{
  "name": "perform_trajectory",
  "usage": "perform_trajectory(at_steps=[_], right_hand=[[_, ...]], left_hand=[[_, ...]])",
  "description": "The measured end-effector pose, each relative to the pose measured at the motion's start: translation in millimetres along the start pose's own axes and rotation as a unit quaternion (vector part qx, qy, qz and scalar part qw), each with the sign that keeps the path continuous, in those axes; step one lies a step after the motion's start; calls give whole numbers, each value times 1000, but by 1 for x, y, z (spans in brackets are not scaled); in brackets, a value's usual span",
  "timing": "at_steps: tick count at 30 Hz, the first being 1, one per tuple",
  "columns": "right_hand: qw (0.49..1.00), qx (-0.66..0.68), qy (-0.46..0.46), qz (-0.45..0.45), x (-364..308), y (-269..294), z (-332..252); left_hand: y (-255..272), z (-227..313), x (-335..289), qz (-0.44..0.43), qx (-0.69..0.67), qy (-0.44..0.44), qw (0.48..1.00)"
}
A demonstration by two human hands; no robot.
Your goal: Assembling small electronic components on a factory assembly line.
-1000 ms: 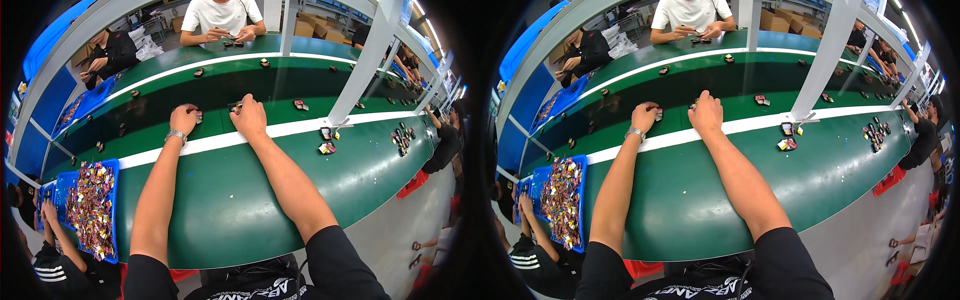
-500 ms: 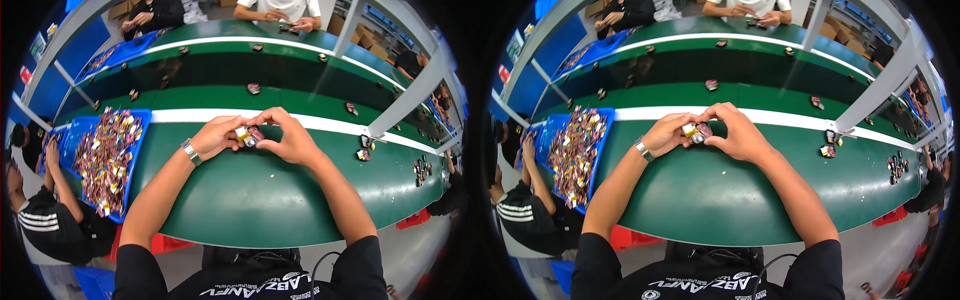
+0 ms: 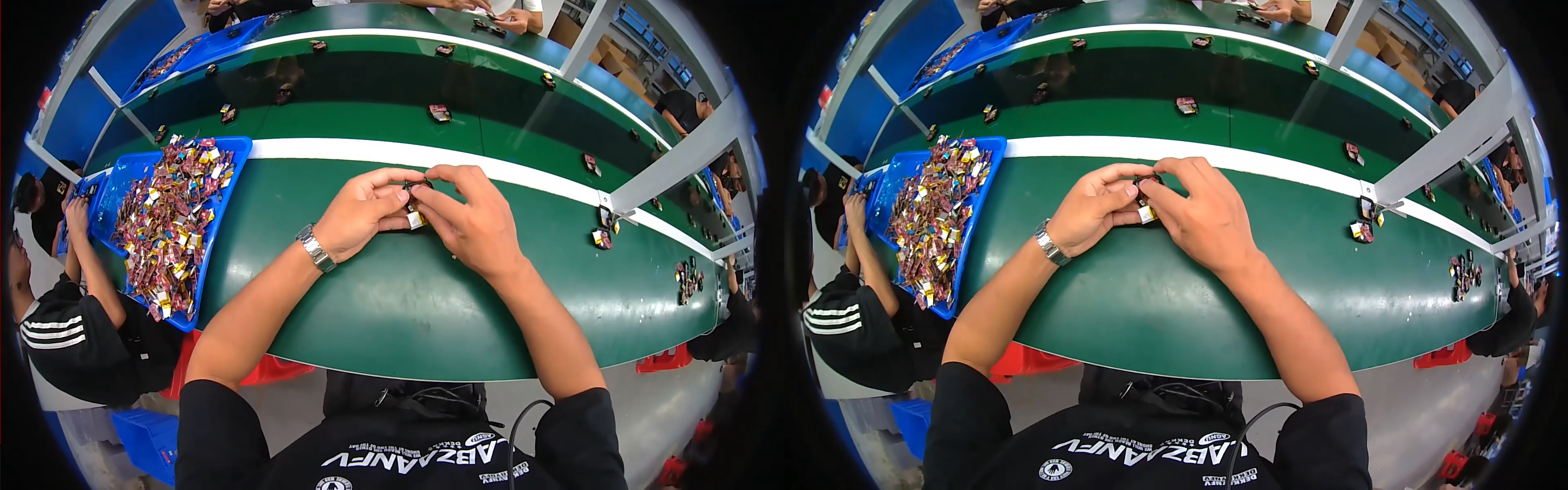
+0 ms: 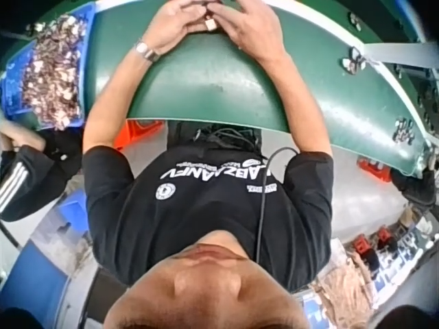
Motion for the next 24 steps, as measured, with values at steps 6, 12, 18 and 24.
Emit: perform_trajectory(at_steps=[6,12,18,24], right_hand=[[999,8,-15,-27,-6,-9,4],[985,101,-112,-79,-13,-11,15],[982,88,-144,-84,-16,-14,18],[974,98,-169,-112,-19,-19,21]], left_hand=[[2,-2,1,43,92,-36,994],[-2,-1,0,22,110,-38,993],[-3,0,1,17,110,-33,993],[0,-2,2,22,121,-29,992]])
Point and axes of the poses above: each hand's wrist, its own x-axis towards the middle knuckle, its own y-axis out of the back of the hand, z = x × y, the point moved 7 cm from there along x, towards the middle knuckle, and after that the axes turned 14 degrees about z, right-handed, at the moved point
